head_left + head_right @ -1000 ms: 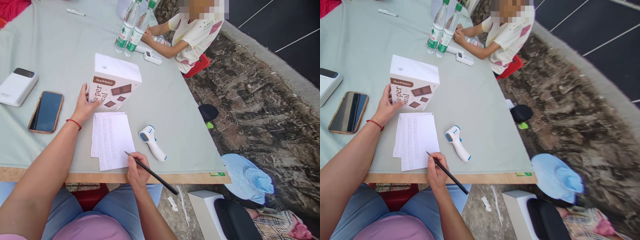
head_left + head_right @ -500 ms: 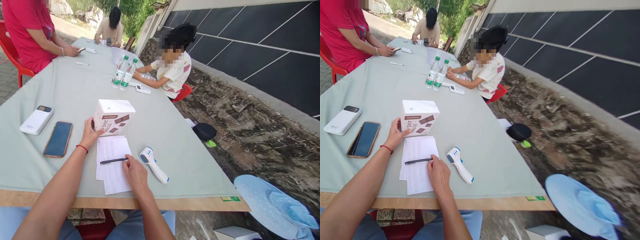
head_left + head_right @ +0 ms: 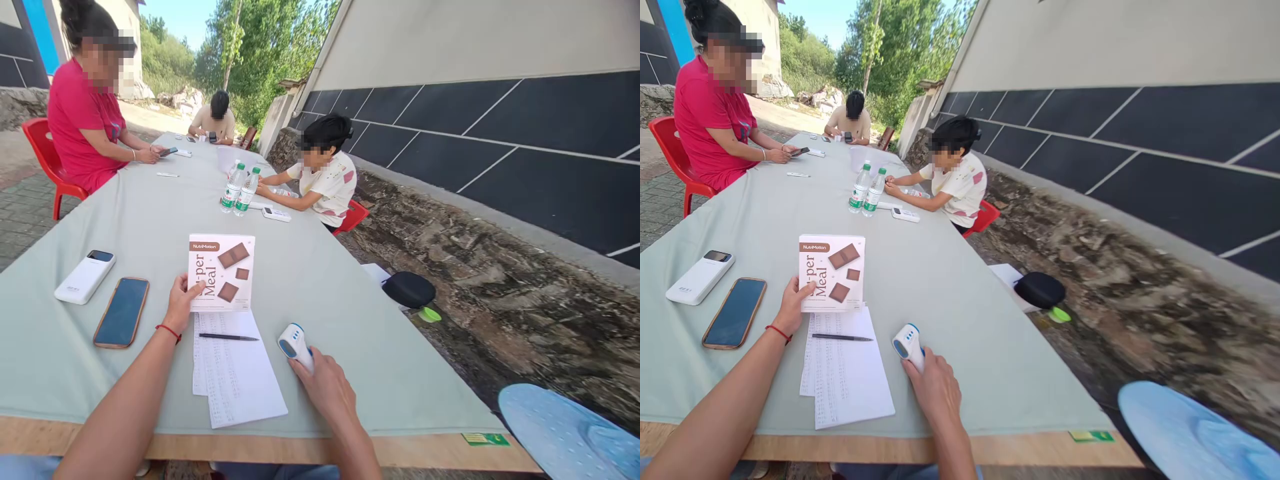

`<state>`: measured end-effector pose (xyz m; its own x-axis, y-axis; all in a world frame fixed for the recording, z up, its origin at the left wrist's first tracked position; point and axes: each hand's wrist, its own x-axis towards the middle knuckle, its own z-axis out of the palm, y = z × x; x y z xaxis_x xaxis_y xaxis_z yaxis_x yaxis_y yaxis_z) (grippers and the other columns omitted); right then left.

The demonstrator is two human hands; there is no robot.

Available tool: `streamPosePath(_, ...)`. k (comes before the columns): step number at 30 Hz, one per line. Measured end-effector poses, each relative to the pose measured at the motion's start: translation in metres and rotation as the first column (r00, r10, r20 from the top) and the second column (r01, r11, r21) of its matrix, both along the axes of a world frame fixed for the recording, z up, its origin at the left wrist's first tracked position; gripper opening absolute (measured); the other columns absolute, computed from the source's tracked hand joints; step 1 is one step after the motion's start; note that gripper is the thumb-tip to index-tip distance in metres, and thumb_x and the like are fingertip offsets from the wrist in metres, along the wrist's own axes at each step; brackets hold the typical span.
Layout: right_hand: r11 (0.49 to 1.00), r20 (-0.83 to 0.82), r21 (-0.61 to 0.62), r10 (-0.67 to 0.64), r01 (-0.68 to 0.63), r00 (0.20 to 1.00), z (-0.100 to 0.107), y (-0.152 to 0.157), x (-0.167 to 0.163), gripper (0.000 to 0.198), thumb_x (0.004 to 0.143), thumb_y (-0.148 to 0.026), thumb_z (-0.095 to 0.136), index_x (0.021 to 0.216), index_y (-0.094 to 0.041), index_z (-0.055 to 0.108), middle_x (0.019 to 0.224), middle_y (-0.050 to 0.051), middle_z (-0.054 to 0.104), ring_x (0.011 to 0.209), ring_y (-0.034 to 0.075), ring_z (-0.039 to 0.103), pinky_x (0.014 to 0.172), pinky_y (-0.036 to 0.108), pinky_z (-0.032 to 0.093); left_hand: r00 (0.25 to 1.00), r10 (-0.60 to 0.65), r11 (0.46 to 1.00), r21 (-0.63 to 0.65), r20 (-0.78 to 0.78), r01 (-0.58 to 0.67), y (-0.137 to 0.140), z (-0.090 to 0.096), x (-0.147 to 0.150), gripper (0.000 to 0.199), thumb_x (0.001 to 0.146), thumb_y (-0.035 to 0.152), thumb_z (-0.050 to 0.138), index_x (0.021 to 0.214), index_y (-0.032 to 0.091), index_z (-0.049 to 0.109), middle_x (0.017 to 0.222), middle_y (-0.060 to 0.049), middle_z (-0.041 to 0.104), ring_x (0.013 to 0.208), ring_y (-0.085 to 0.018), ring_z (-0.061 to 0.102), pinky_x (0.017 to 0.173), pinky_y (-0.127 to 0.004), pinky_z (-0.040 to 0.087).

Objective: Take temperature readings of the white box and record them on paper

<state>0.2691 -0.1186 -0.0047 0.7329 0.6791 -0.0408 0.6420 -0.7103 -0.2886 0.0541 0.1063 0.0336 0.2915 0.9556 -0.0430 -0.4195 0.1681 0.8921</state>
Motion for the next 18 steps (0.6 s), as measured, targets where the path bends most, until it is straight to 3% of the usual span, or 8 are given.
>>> streamPosePath(3, 0.976, -0.146, 0.217, 0.001, 0.031, 0.989, 0.002, 0.001, -0.006, 0.042, 0.078, -0.049, 0.052, 0.105, -0.019, 0.065, 0.095, 0.013, 0.069, 0.092, 0.032, 0.062, 0.071, 0.039, 0.046, 0.998, -0.054, 0.996, -0.065, 0.045, 0.056, -0.004, 0.003, 0.002, 0.062, 0.055, 0.047, 0.085, 0.100, 0.015, 0.058, 0.099, -0.010, 0.070, 0.092, -0.026, 0.066, 0.084, -0.040, 0.049)
streamPosePath(4, 0.939, -0.212, 0.335, -0.003, 0.076, 0.977, 0.006, 0.002, -0.013, 0.041, 0.077, -0.050, 0.054, 0.103, -0.021, 0.065, 0.093, 0.011, 0.070, 0.088, 0.030, 0.063, 0.068, 0.037, 0.047, 0.997, -0.066, 0.995, -0.071, 0.051, 0.069, -0.005, 0.003, 0.003, 0.061, 0.055, 0.047, 0.085, 0.100, 0.014, 0.059, 0.098, -0.010, 0.070, 0.092, -0.026, 0.066, 0.084, -0.040, 0.049)
streamPosePath(6, 0.811, -0.345, 0.557, 0.032, 0.177, 0.938, 0.017, 0.006, -0.034, 0.042, 0.075, -0.054, 0.057, 0.100, -0.021, 0.064, 0.088, 0.008, 0.070, 0.079, 0.027, 0.063, 0.064, 0.035, 0.047, 0.995, -0.083, 0.994, -0.072, 0.050, 0.086, -0.007, 0.003, 0.004, 0.061, 0.055, 0.046, 0.085, 0.099, 0.014, 0.059, 0.098, -0.010, 0.070, 0.091, -0.027, 0.067, 0.082, -0.039, 0.050)
streamPosePath(7, 0.745, -0.401, 0.630, 0.071, 0.219, 0.913, 0.024, 0.008, -0.046, 0.042, 0.075, -0.055, 0.059, 0.098, -0.021, 0.064, 0.084, 0.007, 0.069, 0.075, 0.025, 0.062, 0.062, 0.033, 0.047, 0.995, -0.087, 0.993, -0.070, 0.043, 0.090, -0.008, 0.003, 0.005, 0.060, 0.055, 0.046, 0.085, 0.099, 0.014, 0.059, 0.099, -0.010, 0.070, 0.091, -0.027, 0.067, 0.081, -0.038, 0.051)
streamPosePath(9, 0.678, -0.491, 0.694, 0.202, 0.240, 0.848, 0.038, 0.014, -0.074, 0.038, 0.077, -0.056, 0.060, 0.089, -0.020, 0.063, 0.076, 0.004, 0.067, 0.067, 0.021, 0.059, 0.060, 0.031, 0.046, 0.995, -0.092, 0.993, -0.065, 0.031, 0.094, -0.010, 0.002, 0.006, 0.060, 0.056, 0.046, 0.085, 0.099, 0.015, 0.059, 0.100, -0.010, 0.070, 0.091, -0.026, 0.067, 0.080, -0.037, 0.051)
streamPosePath(12, 0.633, -0.540, 0.749, 0.409, 0.198, 0.735, 0.053, 0.026, -0.111, 0.033, 0.081, -0.053, 0.060, 0.081, -0.020, 0.062, 0.070, 0.002, 0.063, 0.062, 0.017, 0.055, 0.060, 0.028, 0.045, 0.996, -0.092, 0.994, -0.050, 0.021, 0.093, -0.012, 0.002, 0.009, 0.060, 0.056, 0.045, 0.085, 0.101, 0.015, 0.060, 0.101, -0.009, 0.071, 0.091, -0.026, 0.068, 0.081, -0.037, 0.052)
streamPosePath(14, 0.630, -0.564, 0.756, 0.485, 0.180, 0.669, 0.057, 0.036, -0.127, 0.033, 0.082, -0.052, 0.059, 0.078, -0.020, 0.060, 0.065, 0.000, 0.060, 0.060, 0.016, 0.053, 0.059, 0.027, 0.044, 0.994, -0.104, 0.994, -0.037, 0.020, 0.104, -0.013, 0.003, 0.011, 0.060, 0.056, 0.045, 0.085, 0.101, 0.015, 0.061, 0.101, -0.009, 0.071, 0.090, -0.026, 0.068, 0.081, -0.037, 0.052)
streamPosePath(18, 0.651, -0.618, 0.726, 0.478, 0.220, 0.624, 0.054, 0.053, -0.137, 0.033, 0.083, -0.052, 0.057, 0.074, -0.020, 0.056, 0.059, -0.002, 0.053, 0.058, 0.015, 0.050, 0.058, 0.026, 0.042, 0.994, -0.110, 0.994, -0.019, 0.002, 0.110, -0.016, 0.005, 0.012, 0.059, 0.055, 0.046, 0.085, 0.100, 0.015, 0.063, 0.098, -0.009, 0.072, 0.089, -0.027, 0.068, 0.079, -0.038, 0.053)
